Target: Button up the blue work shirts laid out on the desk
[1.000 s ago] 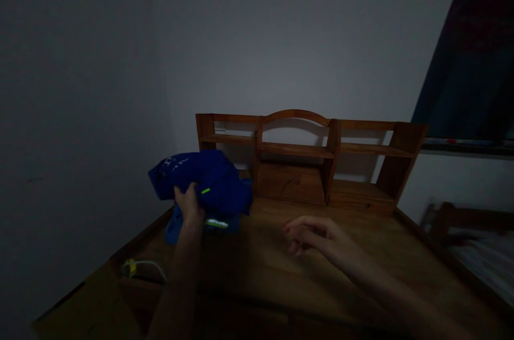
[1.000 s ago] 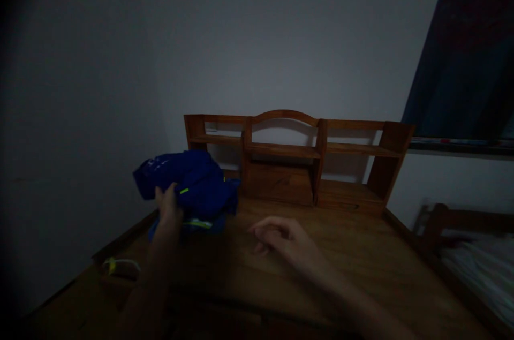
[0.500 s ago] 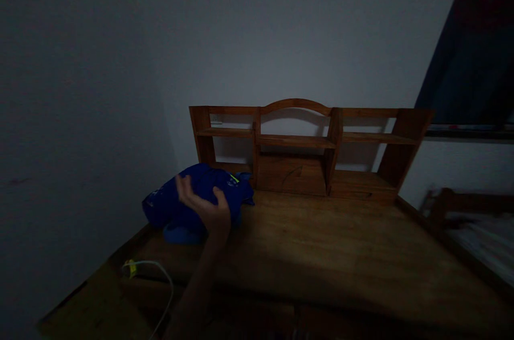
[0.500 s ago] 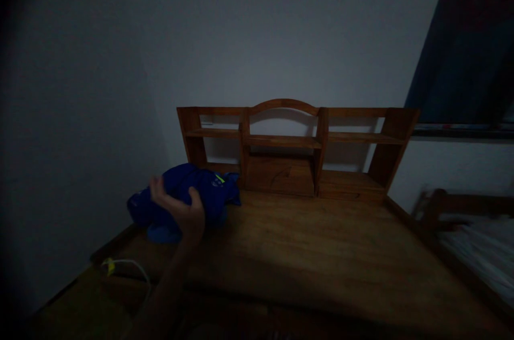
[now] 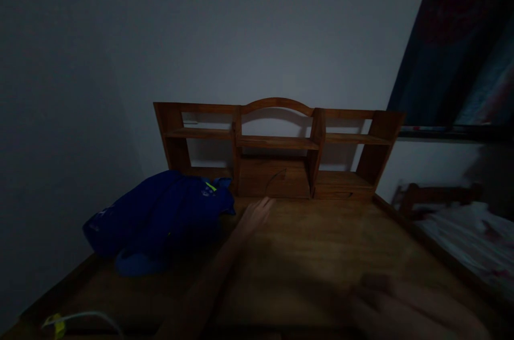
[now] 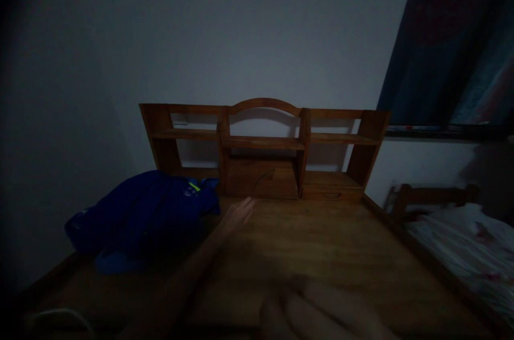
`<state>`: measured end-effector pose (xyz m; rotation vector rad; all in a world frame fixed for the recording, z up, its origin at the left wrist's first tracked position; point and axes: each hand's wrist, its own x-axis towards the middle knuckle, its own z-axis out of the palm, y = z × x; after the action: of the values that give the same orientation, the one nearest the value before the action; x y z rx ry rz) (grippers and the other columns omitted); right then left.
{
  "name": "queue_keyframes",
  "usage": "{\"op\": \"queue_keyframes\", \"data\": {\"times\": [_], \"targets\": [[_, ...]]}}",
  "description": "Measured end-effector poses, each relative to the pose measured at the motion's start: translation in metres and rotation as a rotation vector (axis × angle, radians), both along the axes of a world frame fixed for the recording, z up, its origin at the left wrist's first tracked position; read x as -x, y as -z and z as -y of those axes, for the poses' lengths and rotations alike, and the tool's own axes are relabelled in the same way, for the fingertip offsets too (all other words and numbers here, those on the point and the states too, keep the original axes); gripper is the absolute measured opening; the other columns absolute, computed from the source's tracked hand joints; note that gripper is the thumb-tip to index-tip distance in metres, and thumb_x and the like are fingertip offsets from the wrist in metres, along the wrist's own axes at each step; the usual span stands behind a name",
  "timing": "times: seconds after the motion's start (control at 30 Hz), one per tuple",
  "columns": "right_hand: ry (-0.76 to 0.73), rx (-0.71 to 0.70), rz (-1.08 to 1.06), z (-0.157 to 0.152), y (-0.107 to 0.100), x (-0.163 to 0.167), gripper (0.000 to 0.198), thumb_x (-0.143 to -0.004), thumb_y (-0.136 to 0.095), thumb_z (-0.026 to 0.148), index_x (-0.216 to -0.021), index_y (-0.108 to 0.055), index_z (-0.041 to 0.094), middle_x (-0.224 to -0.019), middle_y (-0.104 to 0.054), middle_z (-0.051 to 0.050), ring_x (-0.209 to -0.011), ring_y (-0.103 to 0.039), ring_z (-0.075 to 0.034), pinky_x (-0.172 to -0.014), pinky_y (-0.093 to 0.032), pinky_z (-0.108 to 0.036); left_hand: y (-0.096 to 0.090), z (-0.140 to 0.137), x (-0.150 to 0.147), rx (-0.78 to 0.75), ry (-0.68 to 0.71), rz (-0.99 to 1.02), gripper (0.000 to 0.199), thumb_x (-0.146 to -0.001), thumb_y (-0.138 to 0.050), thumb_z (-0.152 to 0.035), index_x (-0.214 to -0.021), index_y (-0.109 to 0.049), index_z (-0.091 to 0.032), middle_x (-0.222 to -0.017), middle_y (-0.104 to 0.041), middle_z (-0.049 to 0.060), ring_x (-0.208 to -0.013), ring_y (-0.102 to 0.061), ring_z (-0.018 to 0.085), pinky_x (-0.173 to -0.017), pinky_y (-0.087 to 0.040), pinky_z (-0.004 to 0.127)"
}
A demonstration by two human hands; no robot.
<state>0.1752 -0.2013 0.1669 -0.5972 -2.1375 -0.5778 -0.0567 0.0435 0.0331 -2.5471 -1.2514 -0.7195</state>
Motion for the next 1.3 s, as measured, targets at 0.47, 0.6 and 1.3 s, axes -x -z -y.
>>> {"op": "queue_keyframes", "data": {"times": [0.47,0.6,1.3], "targets": [[0.23,0.831,-0.178,-0.242,0.165,-0.002,0.037,-0.094,-0.032,0.036,-0.107,-0.063,0.021,-0.091,-0.071,-0.006,-0.072,-0.068,-0.018,-0.066,-0.048,-0.024,0.032,-0.021,-0.014,0.234,0.07,0.46,0.018,-0.089,-0.048,-0.023,-0.076,-0.06,-0.017,-0.079,-0.06,0.002,-0.073,-0.055,0.012,-0.067,-0.04,0.023],[0.146,0.965,-0.235,-0.235,0.157,0.004,0.037,-0.093,-0.035,0.04,-0.1,-0.066,0.02,-0.09,-0.07,-0.005,-0.078,-0.067,-0.02,-0.071,-0.047,-0.025,0.029,-0.02,-0.014,0.268,0.122,0.455,0.016,-0.088,-0.047,-0.019,-0.08,-0.06,-0.017,-0.08,-0.059,0.002,-0.073,-0.054,0.012,-0.066,-0.04,0.022],[0.167,1.013,-0.308,-0.23,0.157,0.001,0.046,-0.09,-0.035,0.048,-0.092,-0.069,0.018,-0.089,-0.07,-0.009,-0.079,-0.067,-0.024,-0.072,-0.05,-0.03,0.024,-0.012,-0.004,0.307,-0.056,0.568,0.021,-0.087,-0.047,-0.027,-0.069,-0.052,-0.017,-0.066,-0.052,-0.002,-0.061,-0.046,0.01,-0.057,-0.034,0.022]]}}
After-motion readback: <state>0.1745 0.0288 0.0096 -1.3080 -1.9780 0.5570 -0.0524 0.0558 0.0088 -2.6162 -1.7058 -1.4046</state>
